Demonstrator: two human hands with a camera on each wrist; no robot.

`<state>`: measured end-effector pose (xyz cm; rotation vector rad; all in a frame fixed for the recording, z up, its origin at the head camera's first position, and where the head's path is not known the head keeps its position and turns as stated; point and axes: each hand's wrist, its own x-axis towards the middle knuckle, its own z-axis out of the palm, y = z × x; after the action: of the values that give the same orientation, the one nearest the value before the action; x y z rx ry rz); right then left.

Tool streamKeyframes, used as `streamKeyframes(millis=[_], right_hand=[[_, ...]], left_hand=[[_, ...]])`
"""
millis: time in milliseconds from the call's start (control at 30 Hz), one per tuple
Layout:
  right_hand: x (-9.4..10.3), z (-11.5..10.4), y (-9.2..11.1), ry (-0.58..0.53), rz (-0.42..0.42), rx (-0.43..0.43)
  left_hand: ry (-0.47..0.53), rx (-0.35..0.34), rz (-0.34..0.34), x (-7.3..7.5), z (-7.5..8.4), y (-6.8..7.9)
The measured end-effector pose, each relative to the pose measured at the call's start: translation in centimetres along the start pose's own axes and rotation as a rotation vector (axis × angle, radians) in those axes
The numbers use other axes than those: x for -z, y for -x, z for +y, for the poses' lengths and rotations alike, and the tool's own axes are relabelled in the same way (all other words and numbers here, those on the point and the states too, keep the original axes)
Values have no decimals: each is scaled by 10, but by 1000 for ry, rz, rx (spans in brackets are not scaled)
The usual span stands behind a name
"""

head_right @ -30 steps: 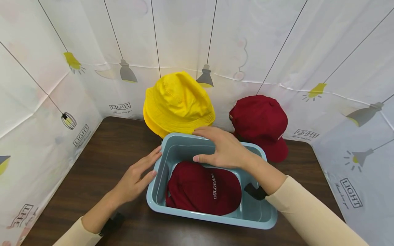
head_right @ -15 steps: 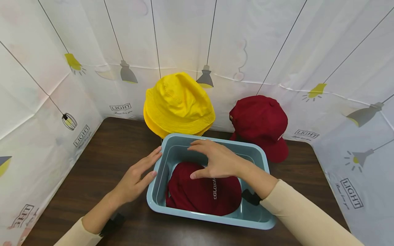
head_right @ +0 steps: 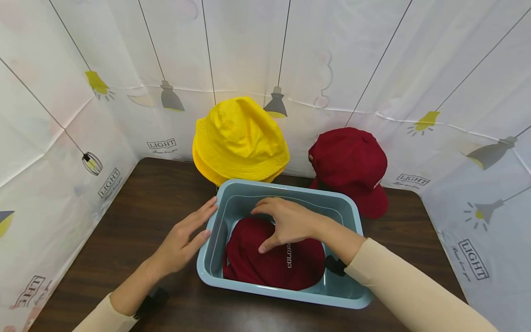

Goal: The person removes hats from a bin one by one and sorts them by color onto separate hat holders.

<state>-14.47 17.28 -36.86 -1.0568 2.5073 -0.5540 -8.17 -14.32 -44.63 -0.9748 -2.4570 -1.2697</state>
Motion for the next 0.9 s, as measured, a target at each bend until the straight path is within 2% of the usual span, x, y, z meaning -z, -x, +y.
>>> streamKeyframes(millis=[333, 633, 900], right_hand=[[-9, 2, -7, -27, -69, 10], [-19, 4, -12, 7, -94, 32], [-26, 5, -15, 35, -125, 14]], left_hand=[[-7, -3, 9, -1, -1, 1], [-6, 4, 6, -1, -1, 1], [1, 11, 0, 0, 0, 0]])
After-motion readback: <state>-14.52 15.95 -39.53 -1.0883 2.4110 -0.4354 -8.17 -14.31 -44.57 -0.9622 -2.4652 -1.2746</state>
